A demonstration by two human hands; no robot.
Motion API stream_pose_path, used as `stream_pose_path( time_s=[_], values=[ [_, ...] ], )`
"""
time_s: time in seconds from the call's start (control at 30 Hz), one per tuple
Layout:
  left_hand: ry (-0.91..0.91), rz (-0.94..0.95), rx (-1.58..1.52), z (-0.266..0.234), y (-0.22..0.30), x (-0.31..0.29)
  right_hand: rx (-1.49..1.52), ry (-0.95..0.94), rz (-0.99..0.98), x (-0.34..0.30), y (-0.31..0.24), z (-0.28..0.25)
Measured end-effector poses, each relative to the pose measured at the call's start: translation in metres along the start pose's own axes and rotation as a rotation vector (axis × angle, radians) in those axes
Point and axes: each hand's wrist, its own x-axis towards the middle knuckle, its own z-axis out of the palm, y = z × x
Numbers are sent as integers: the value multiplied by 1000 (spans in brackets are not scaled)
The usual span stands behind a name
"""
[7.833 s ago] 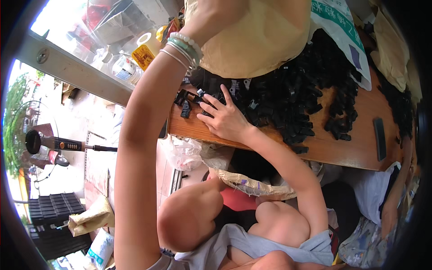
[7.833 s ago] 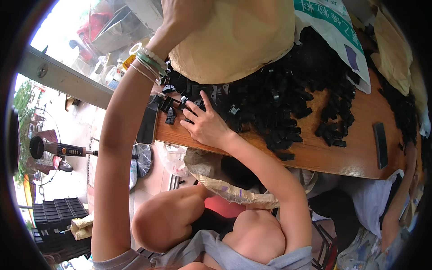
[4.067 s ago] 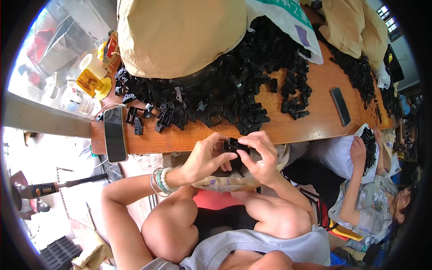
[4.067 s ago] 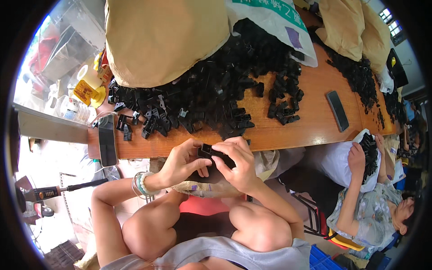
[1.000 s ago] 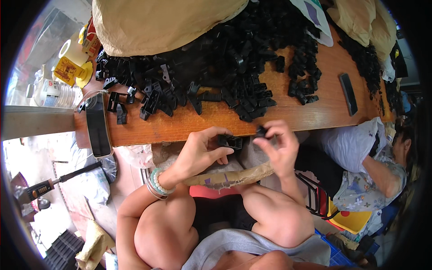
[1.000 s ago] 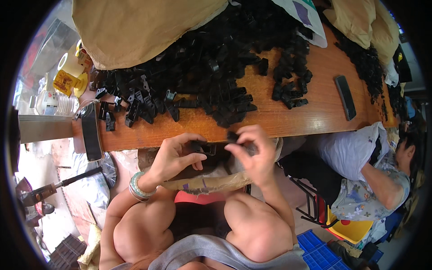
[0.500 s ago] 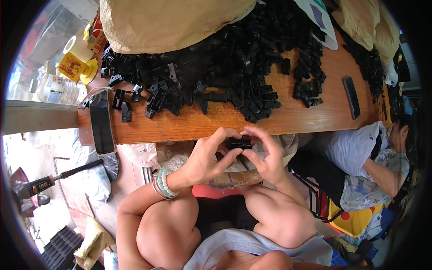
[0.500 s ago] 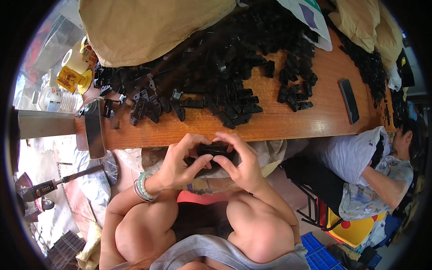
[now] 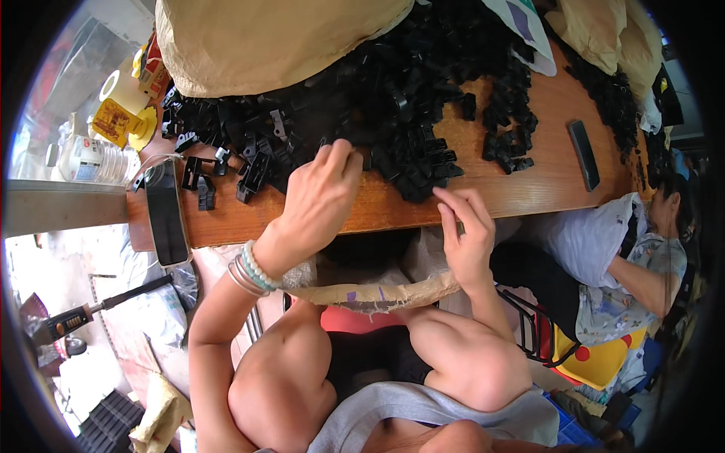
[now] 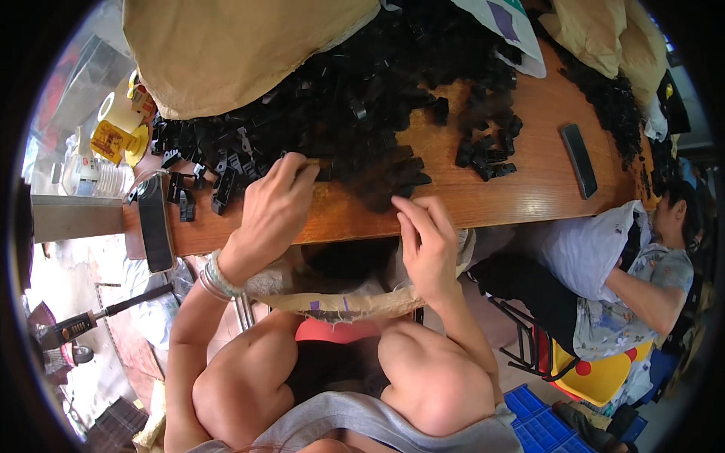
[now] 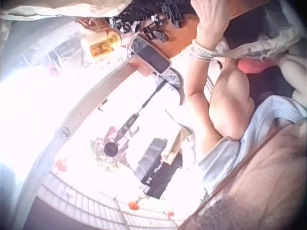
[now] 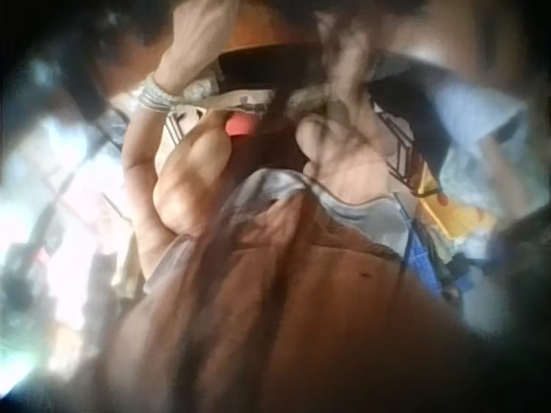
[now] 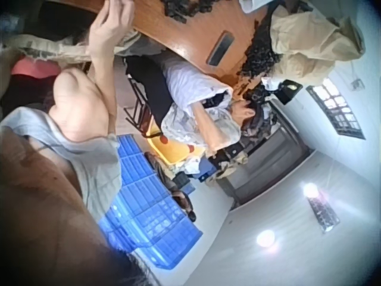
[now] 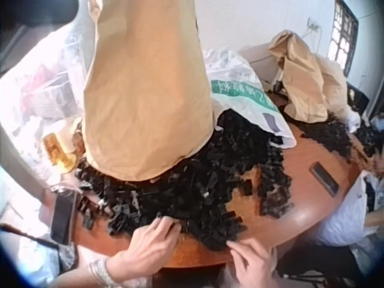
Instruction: The person assembles plastic components by picking up pairs of black pieces from the table, fitting them together by hand, and dropping the assembled parts into a bag.
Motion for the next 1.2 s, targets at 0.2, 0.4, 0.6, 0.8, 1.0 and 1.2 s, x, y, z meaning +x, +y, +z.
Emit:
stream_pose_path(
  time_s=[0.2,0.4,0.6,0.8,1.0,1.2],
  values=[
    [-37,47,43,4,-5,16,-269,-13,-5,-2,15,3],
    [172,-395,-709,-17,23,5,-338,119,0,-4,22,-6],
    [-227,-925,-1299,-19,36,-27,-215,32,246,-11,34,-11],
    [-154,-1036,-1414,-25,25,-35,-207,61,-47,-5,26,-11],
    [-256,-1029,-1369,-26,36,-30,-241,71,-18,-3,33,-6],
    [-302,-1001,-1546,-20,34,-33,-331,97,45,-1,43,-12]
  ],
)
